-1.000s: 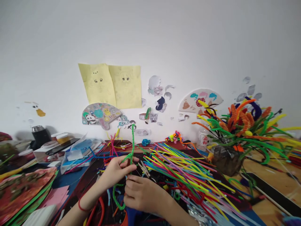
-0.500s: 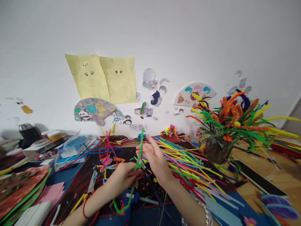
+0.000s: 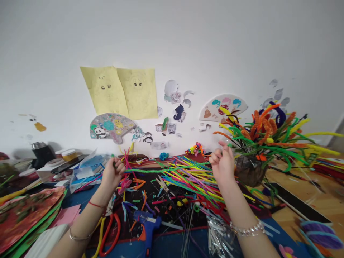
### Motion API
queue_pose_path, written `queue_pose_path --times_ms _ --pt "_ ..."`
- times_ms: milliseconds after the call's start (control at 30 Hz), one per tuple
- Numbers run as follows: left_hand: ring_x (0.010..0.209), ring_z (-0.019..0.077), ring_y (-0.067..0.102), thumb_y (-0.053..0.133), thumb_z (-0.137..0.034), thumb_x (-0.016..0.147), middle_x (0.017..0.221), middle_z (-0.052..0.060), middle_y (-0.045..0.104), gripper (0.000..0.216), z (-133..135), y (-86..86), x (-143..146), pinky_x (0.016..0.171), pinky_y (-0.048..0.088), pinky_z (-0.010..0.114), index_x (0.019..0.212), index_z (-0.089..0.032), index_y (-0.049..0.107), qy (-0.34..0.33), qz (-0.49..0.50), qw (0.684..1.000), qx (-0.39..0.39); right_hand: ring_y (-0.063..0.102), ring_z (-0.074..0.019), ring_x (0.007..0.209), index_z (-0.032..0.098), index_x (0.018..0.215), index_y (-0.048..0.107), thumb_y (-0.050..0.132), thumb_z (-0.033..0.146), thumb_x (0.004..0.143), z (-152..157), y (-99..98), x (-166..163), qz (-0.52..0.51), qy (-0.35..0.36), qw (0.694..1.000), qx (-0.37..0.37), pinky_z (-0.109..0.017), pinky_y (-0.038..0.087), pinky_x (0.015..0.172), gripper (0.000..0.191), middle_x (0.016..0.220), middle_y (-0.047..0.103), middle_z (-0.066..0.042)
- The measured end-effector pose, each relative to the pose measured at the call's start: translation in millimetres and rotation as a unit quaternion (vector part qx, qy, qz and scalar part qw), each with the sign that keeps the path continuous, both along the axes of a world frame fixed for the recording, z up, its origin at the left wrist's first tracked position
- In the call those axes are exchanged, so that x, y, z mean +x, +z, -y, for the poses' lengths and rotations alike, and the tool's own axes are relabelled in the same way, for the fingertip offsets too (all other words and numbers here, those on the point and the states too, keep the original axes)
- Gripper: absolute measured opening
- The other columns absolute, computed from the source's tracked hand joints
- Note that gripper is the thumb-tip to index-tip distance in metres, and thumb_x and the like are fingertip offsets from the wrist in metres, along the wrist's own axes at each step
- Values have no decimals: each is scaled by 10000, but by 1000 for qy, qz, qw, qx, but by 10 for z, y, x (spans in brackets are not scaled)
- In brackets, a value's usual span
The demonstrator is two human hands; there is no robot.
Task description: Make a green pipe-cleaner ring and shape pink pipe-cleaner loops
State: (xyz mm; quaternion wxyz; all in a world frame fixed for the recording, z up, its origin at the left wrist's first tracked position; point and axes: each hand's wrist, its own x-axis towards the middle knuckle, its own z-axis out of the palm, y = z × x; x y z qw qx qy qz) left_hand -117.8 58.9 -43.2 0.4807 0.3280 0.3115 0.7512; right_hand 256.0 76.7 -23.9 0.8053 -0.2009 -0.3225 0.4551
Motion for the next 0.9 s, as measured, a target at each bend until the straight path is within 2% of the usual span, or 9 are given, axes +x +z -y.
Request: queue_pose_path --times_ms 67,133,200,333,400,467,633,767,900 --pt "588 85 560 527 -327 926 806 4 603 215 -85 -51 -116 518 487 221 970 -125 583 25 60 998 6 203 -38 350 206 871 543 588 296 865 -81 -70 57 -24 9 1000 -7 -141 229 334 101 487 239 135" --pt "823 157 628 552 -316 912 1037 65 623 270 -139 -88 -183 693 549 327 1115 -139 572 42 108 993 8 229 -43 349 205 855 532 543 265 892 -155 -143 59 -52 9 999 -12 -141 269 343 72 481 236 134" --pt "904 184 628 558 -307 909 1114 81 610 292 -170 -103 -212 755 550 368 1154 -148 562 56 146 988 10 287 -43 360 205 849 527 504 228 910 -221 -206 42 -79 -2 997 -16 -136 346 381 69 481 269 129" --pt "789 135 647 527 -256 932 943 46 652 176 -173 -68 -214 697 564 301 1024 -128 605 76 192 978 14 538 -47 532 214 890 540 518 205 904 -306 -270 41 -112 -40 993 -21 -199 542 645 28 600 507 85" --pt "753 106 657 469 -198 959 835 26 663 171 -159 -37 -213 708 568 259 919 -129 621 82 201 976 15 628 -65 696 219 912 550 553 222 890 -323 -281 56 -118 -61 991 -23 -239 556 769 22 743 616 45" --pt "744 92 664 444 -158 965 798 20 669 206 -147 -13 -223 714 567 232 868 -133 624 91 201 975 15 656 -78 802 219 918 561 588 235 872 -334 -295 70 -120 -79 989 -26 -256 549 828 55 849 660 21" --pt "717 118 643 568 -229 908 889 27 658 140 -139 0 -274 624 558 269 969 -112 615 133 183 974 19 663 -68 801 206 836 579 709 259 781 -380 -397 72 -117 -114 985 -47 -229 544 823 150 841 677 36" --pt "698 94 649 550 -202 914 782 -7 646 108 -86 57 -283 681 557 249 839 -134 587 161 148 974 50 660 -75 724 181 745 566 768 270 707 -404 -450 36 -106 -132 984 -55 -230 563 761 224 734 662 42" --pt "675 89 658 566 -283 902 677 -40 621 183 38 190 -242 728 552 256 764 -186 496 197 89 970 107 659 -86 675 175 698 533 773 307 695 -345 -355 -32 -81 -150 985 -33 -245 572 720 274 689 658 33"
